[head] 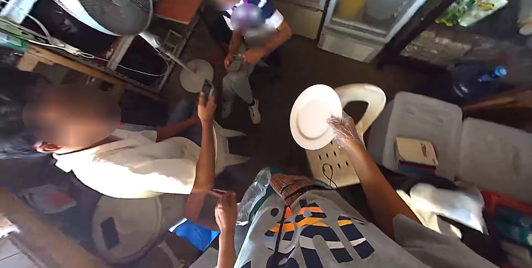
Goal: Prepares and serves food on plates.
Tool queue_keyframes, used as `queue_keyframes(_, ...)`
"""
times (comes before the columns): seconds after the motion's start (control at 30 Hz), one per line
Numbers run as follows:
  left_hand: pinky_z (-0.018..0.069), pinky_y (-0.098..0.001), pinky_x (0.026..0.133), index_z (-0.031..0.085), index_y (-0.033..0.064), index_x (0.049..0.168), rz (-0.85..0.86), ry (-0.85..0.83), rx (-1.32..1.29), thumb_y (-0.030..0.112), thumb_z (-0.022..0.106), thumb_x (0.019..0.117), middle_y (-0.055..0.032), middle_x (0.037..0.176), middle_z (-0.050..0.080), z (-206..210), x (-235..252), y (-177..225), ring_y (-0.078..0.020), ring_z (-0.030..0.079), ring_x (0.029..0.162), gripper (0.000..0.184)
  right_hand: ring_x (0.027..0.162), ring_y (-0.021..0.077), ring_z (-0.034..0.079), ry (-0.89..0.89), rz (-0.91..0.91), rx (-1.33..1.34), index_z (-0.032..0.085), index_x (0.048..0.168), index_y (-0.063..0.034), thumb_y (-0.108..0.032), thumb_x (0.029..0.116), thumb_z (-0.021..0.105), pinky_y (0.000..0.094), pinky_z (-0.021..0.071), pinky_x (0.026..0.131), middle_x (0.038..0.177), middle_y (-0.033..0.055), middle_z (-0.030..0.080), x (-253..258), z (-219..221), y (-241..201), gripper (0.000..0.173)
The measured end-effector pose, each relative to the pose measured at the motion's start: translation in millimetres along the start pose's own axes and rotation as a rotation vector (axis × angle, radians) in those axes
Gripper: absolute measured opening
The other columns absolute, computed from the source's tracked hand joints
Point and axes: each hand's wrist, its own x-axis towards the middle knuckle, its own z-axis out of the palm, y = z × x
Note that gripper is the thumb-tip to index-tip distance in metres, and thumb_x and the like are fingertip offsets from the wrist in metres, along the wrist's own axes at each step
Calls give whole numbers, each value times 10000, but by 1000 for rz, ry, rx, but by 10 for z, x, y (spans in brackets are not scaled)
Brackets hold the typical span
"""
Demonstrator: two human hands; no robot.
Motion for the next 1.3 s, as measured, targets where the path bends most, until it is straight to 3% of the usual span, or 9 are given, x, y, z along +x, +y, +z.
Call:
queue_keyframes(0.1, 512, -610, 801, 707, -99, 1067, 84, 255, -162, 178, 602, 1017, -265, 857, 689, -4, 281, 488, -411, 671, 798, 300, 1263, 335, 570, 61, -59, 16, 482, 1435, 69, -89, 1034, 568, 458, 439, 1090, 1358, 284, 577, 602, 208, -415, 440)
queue_keyframes(0.23, 563, -478, 701, 734, -69, 1016, 369, 272, -308, 165, 632, 972, -182, 796, 704, -78, 1071, 1399, -288, 676, 685, 259, 1375, 277, 479, 174, -43, 338, 293, 1560, 52, -70, 1041, 526, 373, 393, 1144, 1526, 268, 430, 1373, 526, -773, 582)
queue_keyframes(0.3, 577, -415, 689, 744, -41, 1019, 527, 271, -333, 179, 634, 963, -152, 830, 715, -265, 1620, 1802, -235, 678, 684, 252, 1388, 274, 469, 226, 22, 416, 287, 1573, 27, -124, 1073, 493, 387, 387, 1150, 1545, 254, 415, 1653, 633, -943, 562)
queue_keyframes(0.53, 574, -481, 864, 724, -69, 1095, 772, 132, -262, 154, 566, 1023, -223, 1003, 730, -1148, 3252, 3490, -324, 724, 905, 283, 1373, 310, 488, 458, 73, 262, 387, 1522, 33, -341, 1122, 350, 471, 386, 1148, 1504, 259, 465, 2493, 235, -1305, 549)
queue_keyframes(0.7, 581, -442, 761, 741, -51, 1007, 1017, 49, -259, 134, 598, 996, -173, 884, 722, -1001, 3962, 4423, -264, 702, 779, 234, 1385, 315, 488, 585, 275, 213, 445, 1504, 13, -435, 1123, 249, 504, 372, 1152, 1500, 249, 486, 2870, -100, -1129, 620)
queue_keyframes(0.8, 586, -425, 763, 740, -44, 1004, 1006, -62, -286, 157, 593, 1005, -168, 901, 721, -626, 4134, 4978, -245, 702, 785, 249, 1336, 274, 537, 583, 336, 315, 458, 1497, -13, -447, 1121, 262, 473, 427, 1118, 1478, 217, 516, 3320, -293, -1080, 607)
queue_keyframes(0.97, 572, -447, 857, 733, -57, 1059, 794, -175, -372, 191, 545, 1034, -199, 979, 734, 186, 4431, 5888, -286, 720, 890, 313, 990, 190, 663, 480, 305, 390, 521, 1396, 1, -343, 1035, 588, 379, 566, 868, 1190, 171, 650, 4715, -899, -1470, 503)
queue_keyframes(1.17, 571, -478, 850, 732, -46, 1061, 576, -186, -520, 187, 562, 1035, -189, 979, 730, 807, 4529, 6874, -292, 716, 885, 290, 1096, 159, 633, 265, 117, 71, 461, 1423, 53, -166, 1054, 548, 318, 536, 959, 1281, 184, 611, 6291, -1638, -2541, 438)
queue_keyframes(1.3, 575, -465, 808, 735, -42, 1047, 426, -87, -607, 187, 555, 1025, -181, 944, 729, 1149, 4603, 7086, -279, 712, 844, 292, 1178, 195, 590, 123, 53, -30, 423, 1448, 74, -78, 1054, 516, 307, 495, 1011, 1364, 228, 547, 7173, -1541, -3016, 432)
